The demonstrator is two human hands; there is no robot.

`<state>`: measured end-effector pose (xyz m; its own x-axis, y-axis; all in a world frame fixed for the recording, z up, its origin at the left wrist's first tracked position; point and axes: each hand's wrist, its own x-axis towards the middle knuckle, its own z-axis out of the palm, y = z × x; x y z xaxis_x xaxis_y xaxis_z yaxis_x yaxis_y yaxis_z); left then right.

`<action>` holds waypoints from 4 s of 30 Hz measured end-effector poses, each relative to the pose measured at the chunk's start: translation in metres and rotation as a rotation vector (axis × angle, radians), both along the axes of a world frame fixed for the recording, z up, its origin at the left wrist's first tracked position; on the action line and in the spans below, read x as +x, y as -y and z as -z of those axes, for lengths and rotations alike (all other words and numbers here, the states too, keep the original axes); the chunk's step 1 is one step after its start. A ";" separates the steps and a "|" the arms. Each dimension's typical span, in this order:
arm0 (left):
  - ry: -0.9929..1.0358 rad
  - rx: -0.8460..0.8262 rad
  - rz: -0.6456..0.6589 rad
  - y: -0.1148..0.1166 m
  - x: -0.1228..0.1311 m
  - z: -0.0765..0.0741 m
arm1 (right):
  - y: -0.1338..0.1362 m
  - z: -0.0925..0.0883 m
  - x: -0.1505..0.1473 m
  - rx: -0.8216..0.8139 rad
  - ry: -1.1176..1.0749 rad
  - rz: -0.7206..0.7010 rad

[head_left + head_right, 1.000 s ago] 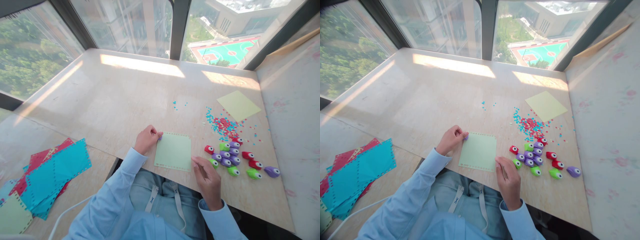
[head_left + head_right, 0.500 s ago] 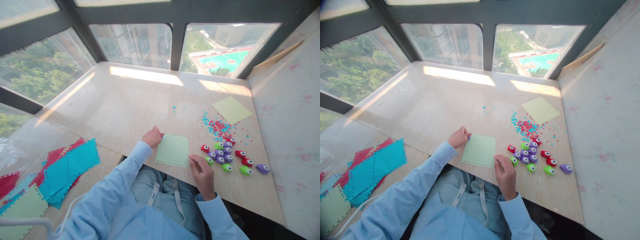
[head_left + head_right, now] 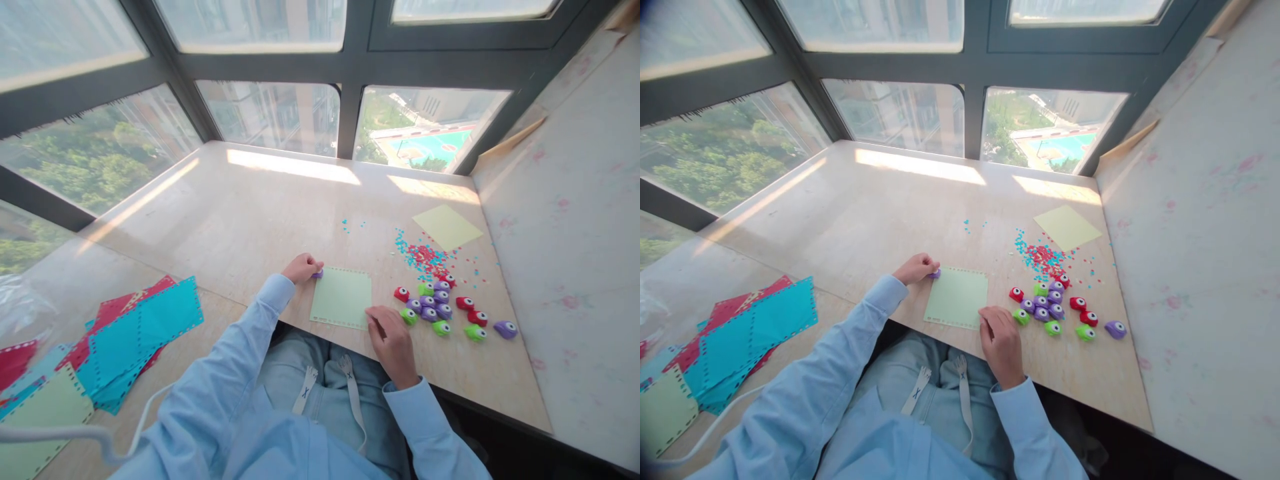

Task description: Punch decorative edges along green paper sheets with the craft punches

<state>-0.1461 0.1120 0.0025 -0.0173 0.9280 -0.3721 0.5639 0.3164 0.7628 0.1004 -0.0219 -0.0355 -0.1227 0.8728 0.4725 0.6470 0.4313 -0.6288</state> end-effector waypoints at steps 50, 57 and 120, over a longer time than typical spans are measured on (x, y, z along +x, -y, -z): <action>0.258 0.891 0.234 0.110 0.092 -0.011 | -0.019 -0.075 -0.021 -0.601 -0.754 0.151; 0.100 0.789 0.286 0.085 0.078 -0.007 | -0.044 -0.080 0.016 -0.405 -0.302 0.125; -0.264 0.794 0.386 0.071 0.066 0.036 | -0.102 -0.043 0.042 -0.287 0.306 -0.235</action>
<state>-0.0802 0.0406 -0.0332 0.3531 0.8682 0.3487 0.7082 -0.4916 0.5068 0.1420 0.0801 0.0078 -0.4281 0.8947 0.1276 0.7269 0.4248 -0.5395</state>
